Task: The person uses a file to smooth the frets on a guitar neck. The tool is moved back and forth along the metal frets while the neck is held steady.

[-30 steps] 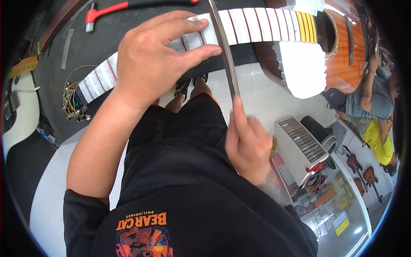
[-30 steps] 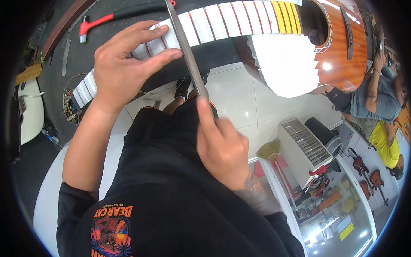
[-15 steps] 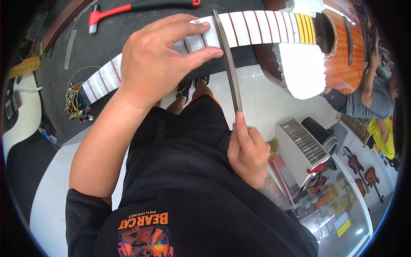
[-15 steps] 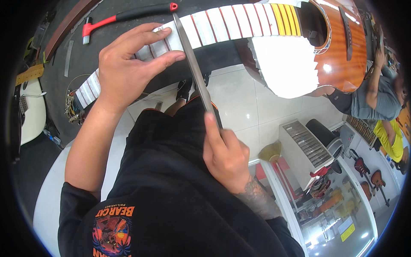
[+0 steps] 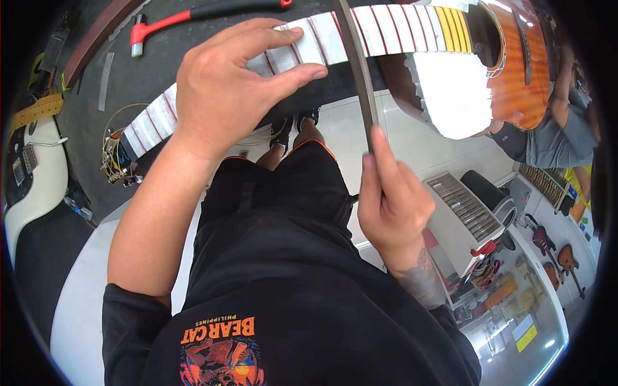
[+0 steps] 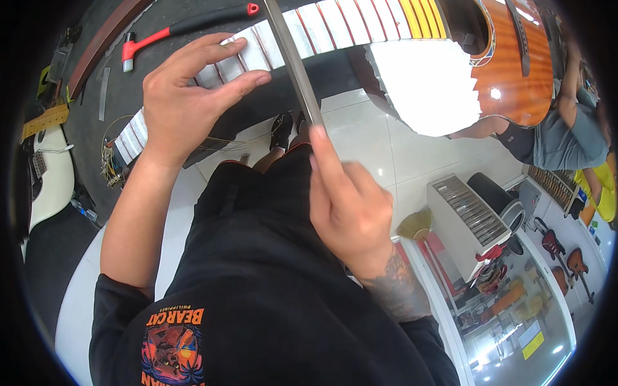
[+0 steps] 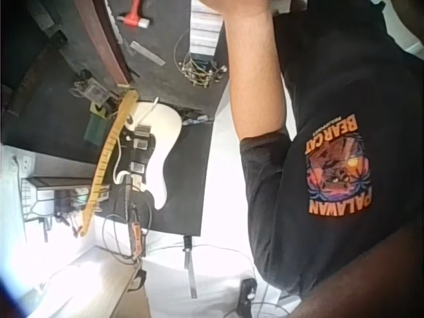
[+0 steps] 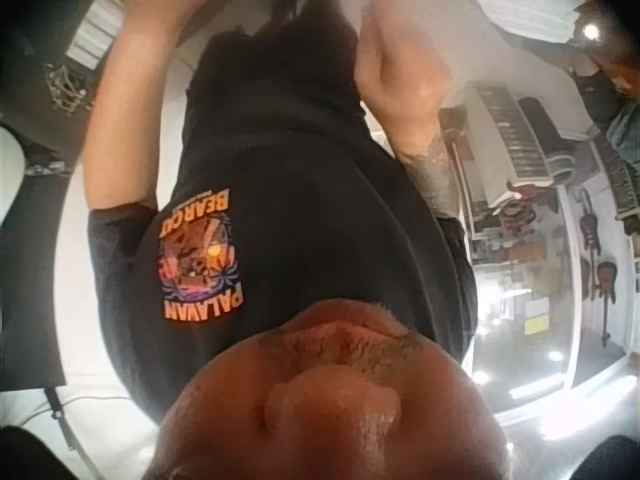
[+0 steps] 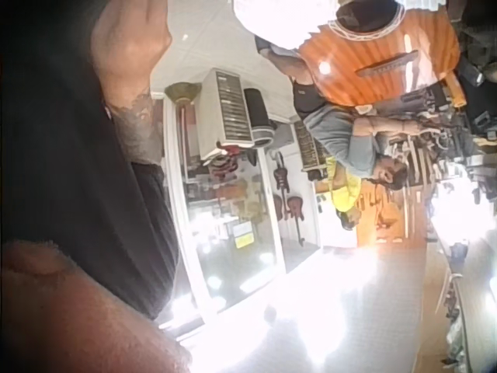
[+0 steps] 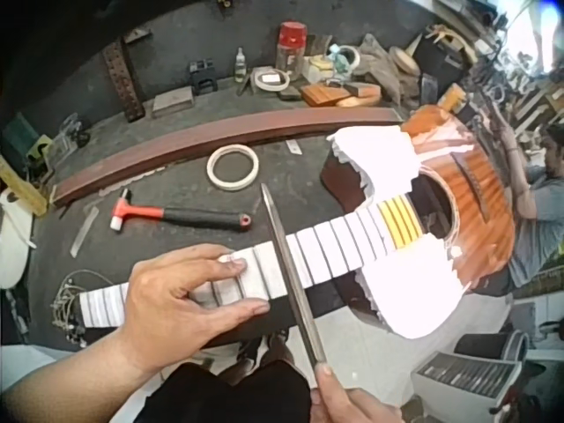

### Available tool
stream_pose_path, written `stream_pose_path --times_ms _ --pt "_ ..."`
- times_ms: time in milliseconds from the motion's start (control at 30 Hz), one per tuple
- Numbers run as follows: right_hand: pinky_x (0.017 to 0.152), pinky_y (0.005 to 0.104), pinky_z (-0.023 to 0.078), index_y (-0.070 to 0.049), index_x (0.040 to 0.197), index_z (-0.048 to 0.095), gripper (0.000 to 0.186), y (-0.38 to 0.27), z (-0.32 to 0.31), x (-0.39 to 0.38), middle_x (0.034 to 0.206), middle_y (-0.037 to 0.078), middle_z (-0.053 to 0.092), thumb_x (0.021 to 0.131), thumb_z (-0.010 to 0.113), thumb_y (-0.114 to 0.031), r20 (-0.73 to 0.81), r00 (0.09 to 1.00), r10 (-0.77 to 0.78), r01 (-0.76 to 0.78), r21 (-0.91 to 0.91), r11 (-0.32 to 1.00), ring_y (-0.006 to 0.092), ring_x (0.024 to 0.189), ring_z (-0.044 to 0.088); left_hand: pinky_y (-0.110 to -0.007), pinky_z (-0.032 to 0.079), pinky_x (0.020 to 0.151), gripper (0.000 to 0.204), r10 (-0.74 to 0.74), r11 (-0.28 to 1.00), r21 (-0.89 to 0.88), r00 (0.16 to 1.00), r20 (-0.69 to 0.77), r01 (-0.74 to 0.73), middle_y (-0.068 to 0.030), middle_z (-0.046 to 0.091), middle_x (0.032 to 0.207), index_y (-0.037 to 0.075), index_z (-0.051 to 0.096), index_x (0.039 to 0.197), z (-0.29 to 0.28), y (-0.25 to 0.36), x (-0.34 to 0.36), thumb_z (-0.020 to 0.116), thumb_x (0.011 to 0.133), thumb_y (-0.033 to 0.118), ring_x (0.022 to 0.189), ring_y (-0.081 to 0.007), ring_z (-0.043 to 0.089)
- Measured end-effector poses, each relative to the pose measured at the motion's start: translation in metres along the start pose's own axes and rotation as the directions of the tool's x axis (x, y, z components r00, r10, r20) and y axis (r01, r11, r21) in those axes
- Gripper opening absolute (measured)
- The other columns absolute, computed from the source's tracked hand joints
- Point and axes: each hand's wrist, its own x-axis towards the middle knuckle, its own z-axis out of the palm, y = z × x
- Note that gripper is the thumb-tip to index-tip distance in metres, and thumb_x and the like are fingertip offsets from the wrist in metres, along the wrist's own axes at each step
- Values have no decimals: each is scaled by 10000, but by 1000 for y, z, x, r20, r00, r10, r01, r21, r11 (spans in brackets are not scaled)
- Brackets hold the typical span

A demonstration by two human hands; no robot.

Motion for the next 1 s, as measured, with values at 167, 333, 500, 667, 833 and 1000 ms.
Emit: stream_pose_path --times_ms 167,333,500,667,833,1000 --pt "480 339 465 -38 1355 684 550 6 -2 -52 647 43 546 825 749 97 33 996 84 -87 94 992 166 490 527 -315 583 894 436 39 999 2 999 -6 -39 -114 779 1144 38 804 1060 2 -7 0 971 707 232 1020 -210 757" --pt "479 331 467 -39 1351 687 563 8 -9 -70 660 46 568 809 750 97 64 993 101 -107 92 990 163 495 540 -301 571 905 448 21 1000 -22 1000 18 -21 -115 779 1140 29 801 1074 1 -2 1 971 713 232 1021 -198 752" --pt "473 330 462 -44 1348 690 572 8 -11 -72 652 36 553 797 756 92 95 993 70 -77 74 994 169 489 531 -298 567 908 450 49 999 -5 999 21 -49 -117 778 1141 31 802 1087 0 -5 1 966 724 239 1024 -198 749" --pt "461 353 450 -54 1361 684 587 5 -8 -72 654 33 510 797 759 91 111 991 69 -77 70 995 176 486 518 -298 567 903 449 57 998 4 998 8 -57 -114 778 1146 35 804 1086 1 -5 -1 966 722 243 1027 -199 748" --pt "494 348 436 -56 1355 690 497 5 12 -21 604 76 507 877 734 71 70 998 6 -6 2 1000 212 496 503 -304 567 911 438 37 999 30 999 23 -38 -110 776 1160 43 805 1093 0 1 0 961 724 221 1039 -201 747" --pt "522 377 446 -131 1382 687 473 6 44 55 611 84 525 922 724 -27 5 999 -46 46 39 998 247 512 518 -302 570 899 438 31 998 -51 999 18 -30 -112 771 1178 45 802 1108 1 -7 1 954 730 205 1041 -206 747"
